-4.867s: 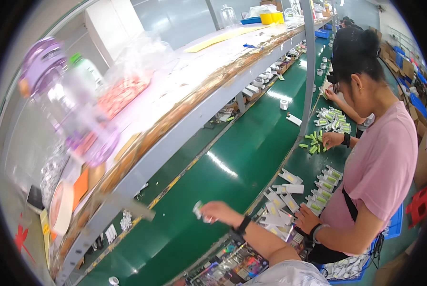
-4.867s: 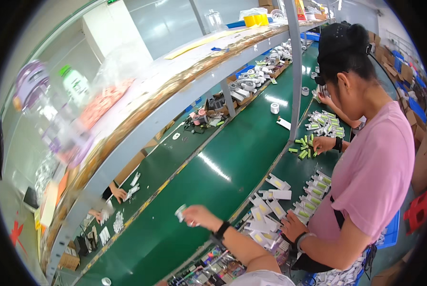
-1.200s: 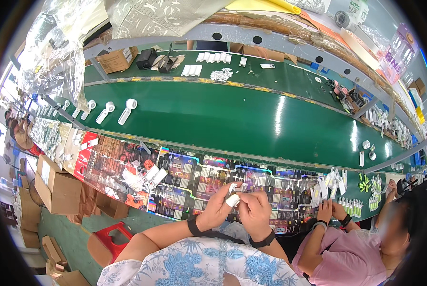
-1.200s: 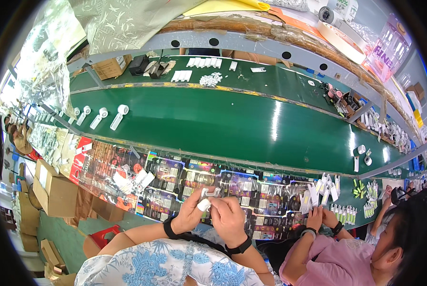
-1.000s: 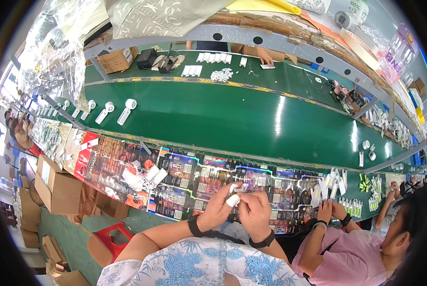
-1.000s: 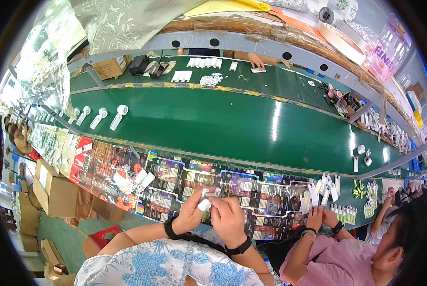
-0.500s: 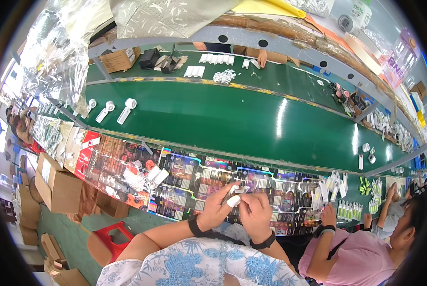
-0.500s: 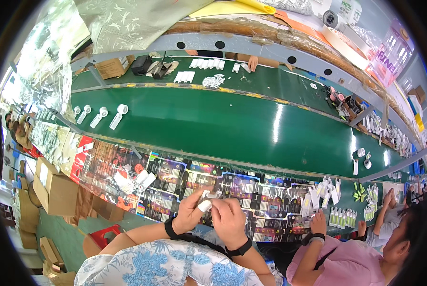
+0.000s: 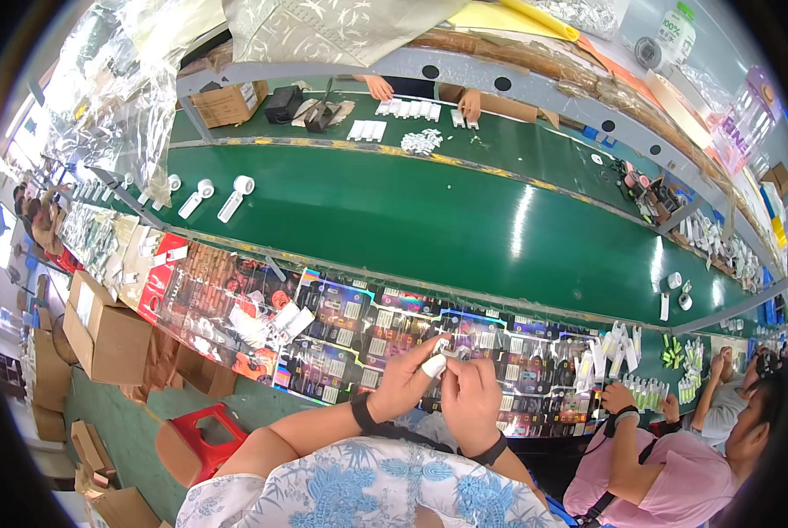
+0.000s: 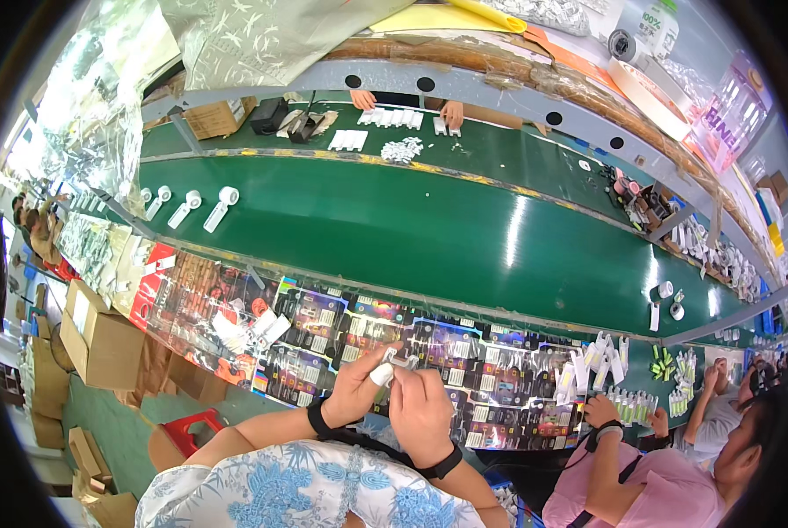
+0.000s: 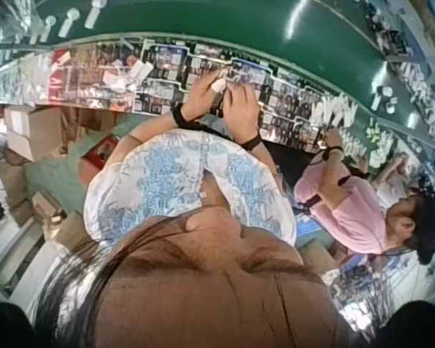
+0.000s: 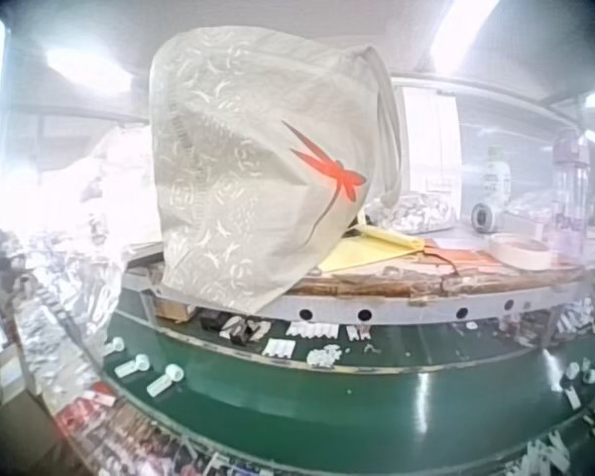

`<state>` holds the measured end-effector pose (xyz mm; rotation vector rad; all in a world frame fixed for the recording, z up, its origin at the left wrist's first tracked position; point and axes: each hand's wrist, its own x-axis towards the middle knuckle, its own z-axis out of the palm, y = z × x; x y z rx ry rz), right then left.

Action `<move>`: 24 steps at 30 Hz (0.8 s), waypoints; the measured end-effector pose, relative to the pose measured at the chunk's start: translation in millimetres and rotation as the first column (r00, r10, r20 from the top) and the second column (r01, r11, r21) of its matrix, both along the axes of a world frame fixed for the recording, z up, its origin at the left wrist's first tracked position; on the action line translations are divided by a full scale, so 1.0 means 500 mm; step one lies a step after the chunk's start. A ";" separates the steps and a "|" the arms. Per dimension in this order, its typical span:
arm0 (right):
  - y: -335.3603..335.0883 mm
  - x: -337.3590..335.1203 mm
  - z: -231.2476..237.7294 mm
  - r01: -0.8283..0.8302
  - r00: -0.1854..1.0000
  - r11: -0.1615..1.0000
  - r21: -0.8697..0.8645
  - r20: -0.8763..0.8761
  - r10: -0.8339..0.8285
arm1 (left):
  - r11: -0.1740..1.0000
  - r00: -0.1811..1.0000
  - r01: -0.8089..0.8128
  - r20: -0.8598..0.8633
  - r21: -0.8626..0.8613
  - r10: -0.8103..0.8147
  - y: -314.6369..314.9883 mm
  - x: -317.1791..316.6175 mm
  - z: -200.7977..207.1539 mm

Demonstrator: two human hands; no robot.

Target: Assembling small portable handheld fans at a factory workstation, including connecting the motor and outer casing.

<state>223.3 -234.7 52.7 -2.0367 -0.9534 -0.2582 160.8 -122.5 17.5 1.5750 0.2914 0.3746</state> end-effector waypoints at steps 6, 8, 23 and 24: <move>-0.012 0.007 -0.009 -0.039 0.986 0.997 0.069 -0.156 0.049 | 0.996 0.997 0.044 0.059 -0.074 -0.040 0.004 -0.006 -0.003; -0.014 0.006 -0.012 -0.027 0.988 0.997 0.067 -0.150 0.037 | 0.978 0.998 0.027 0.062 -0.209 -0.014 -0.005 -0.009 -0.013; -0.014 -0.011 0.026 -0.095 0.993 0.995 -0.032 0.064 0.097 | 0.859 0.986 0.168 0.081 -0.484 -0.146 0.034 0.000 0.014; -0.012 -0.011 0.023 -0.099 0.992 0.995 -0.030 0.073 0.101 | 0.852 0.985 0.172 0.107 -0.495 -0.136 0.034 -0.001 0.014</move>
